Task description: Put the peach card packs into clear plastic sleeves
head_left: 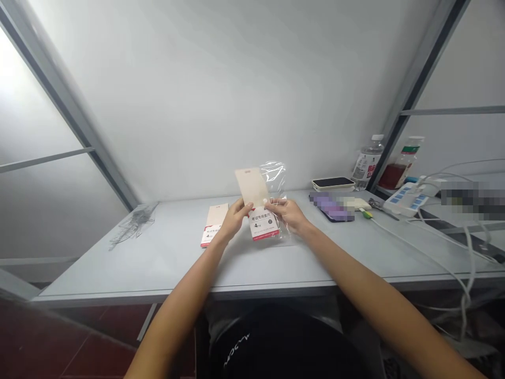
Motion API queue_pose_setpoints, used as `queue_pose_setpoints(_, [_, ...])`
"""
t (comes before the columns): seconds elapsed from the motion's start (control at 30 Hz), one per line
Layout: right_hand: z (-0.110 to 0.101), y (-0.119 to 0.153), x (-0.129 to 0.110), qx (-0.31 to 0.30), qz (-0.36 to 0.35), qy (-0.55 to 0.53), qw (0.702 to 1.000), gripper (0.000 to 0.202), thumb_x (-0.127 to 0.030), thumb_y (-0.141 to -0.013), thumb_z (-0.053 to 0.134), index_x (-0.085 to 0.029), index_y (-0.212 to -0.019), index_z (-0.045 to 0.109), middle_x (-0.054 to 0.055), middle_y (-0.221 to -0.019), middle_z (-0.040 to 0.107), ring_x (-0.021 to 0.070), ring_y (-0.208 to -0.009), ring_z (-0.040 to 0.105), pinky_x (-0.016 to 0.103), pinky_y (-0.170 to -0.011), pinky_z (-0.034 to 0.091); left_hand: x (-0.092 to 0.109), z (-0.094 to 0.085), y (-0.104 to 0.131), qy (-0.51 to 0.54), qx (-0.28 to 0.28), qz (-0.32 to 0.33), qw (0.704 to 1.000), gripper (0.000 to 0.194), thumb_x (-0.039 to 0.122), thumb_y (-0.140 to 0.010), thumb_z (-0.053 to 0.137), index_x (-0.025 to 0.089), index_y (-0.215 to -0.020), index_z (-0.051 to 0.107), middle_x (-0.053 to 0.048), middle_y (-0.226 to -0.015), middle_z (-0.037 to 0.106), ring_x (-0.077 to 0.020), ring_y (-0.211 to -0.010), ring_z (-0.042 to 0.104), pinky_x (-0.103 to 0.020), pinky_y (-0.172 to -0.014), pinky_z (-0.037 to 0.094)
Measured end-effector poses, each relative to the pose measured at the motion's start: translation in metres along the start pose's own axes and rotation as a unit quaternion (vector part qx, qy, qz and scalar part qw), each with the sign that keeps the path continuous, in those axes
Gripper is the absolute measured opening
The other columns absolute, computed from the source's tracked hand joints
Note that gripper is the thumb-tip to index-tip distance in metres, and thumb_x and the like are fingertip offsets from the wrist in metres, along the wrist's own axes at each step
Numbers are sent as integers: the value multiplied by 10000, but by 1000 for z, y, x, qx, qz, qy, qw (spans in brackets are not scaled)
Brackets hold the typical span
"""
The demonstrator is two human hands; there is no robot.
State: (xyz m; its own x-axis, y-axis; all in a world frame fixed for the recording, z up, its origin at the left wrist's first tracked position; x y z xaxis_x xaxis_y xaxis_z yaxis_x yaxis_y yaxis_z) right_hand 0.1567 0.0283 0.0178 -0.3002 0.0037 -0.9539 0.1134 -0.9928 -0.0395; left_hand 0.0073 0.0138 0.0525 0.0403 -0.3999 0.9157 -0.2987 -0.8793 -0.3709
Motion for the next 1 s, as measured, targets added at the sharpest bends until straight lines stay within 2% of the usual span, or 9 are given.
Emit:
queue_pose_setpoints(0.1, [-1,-1,-1,-7,5,-53,999,281,-277,-592,799,-160,-785,632,31,-731,693,157,-662,652,266,-608,544,1,1,-1,2,-16,26,1000,388,392,-867,340,195,-1032,631,-78,-1140,599,-244,-1132,482,-384,-889,407])
queue_pose_setpoints(0.2, [6,1,1,-44,26,-56,997,273,-263,-618,785,-151,-815,632,46,-762,697,162,-681,658,277,-628,548,0,4,2,-62,-12,27,998,329,348,-811,468,224,-1084,603,-69,-1246,528,-254,-1212,410,-388,-932,385])
queue_pose_setpoints(0.3, [13,6,3,-69,35,-33,996,254,-272,-640,769,-147,-811,628,51,-775,696,165,-691,661,280,-640,547,-4,8,4,-85,-13,12,996,388,305,-748,573,220,-1126,557,-79,-1289,482,-249,-1170,447,-359,-895,412])
queue_pose_setpoints(0.47, [13,7,6,-57,41,0,998,248,-265,-619,780,-150,-777,627,46,-715,689,166,-642,652,275,-589,539,-7,1,4,-61,41,12,997,413,260,-669,658,170,-1059,555,-97,-1107,593,-245,-999,548,-350,-792,448])
queue_pose_setpoints(0.63, [18,7,9,-88,42,31,995,276,-292,-591,794,-145,-765,638,42,-706,688,166,-637,650,272,-582,530,-11,-5,2,-97,68,-6,993,205,260,-639,671,150,-779,569,-58,-847,640,-211,-782,583,-306,-645,443])
queue_pose_setpoints(0.8, [20,6,7,-95,20,63,993,298,-353,-601,781,-149,-768,640,46,-712,692,172,-648,651,277,-589,525,-10,-12,2,-43,133,33,990,228,256,-644,664,164,-814,544,-39,-845,629,-172,-768,573,-279,-638,441])
queue_pose_setpoints(1.0, [20,7,12,-122,41,83,988,346,-345,-570,799,-145,-804,641,54,-741,692,190,-690,655,278,-592,515,-13,-13,1,-48,102,24,993,182,274,-623,677,156,-717,575,-33,-758,620,-171,-704,564,-290,-612,430])
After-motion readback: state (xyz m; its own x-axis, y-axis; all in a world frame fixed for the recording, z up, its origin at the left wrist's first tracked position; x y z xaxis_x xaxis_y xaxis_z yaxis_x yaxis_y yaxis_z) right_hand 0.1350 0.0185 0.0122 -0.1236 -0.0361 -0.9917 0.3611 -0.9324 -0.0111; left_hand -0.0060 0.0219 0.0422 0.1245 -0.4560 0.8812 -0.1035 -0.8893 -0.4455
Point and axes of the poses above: each hand's wrist, its own y-axis away from the middle knuckle, its own z-axis out of the palm, x = y × z, the point moved 7 cm from there along -y, towards the middle knuckle
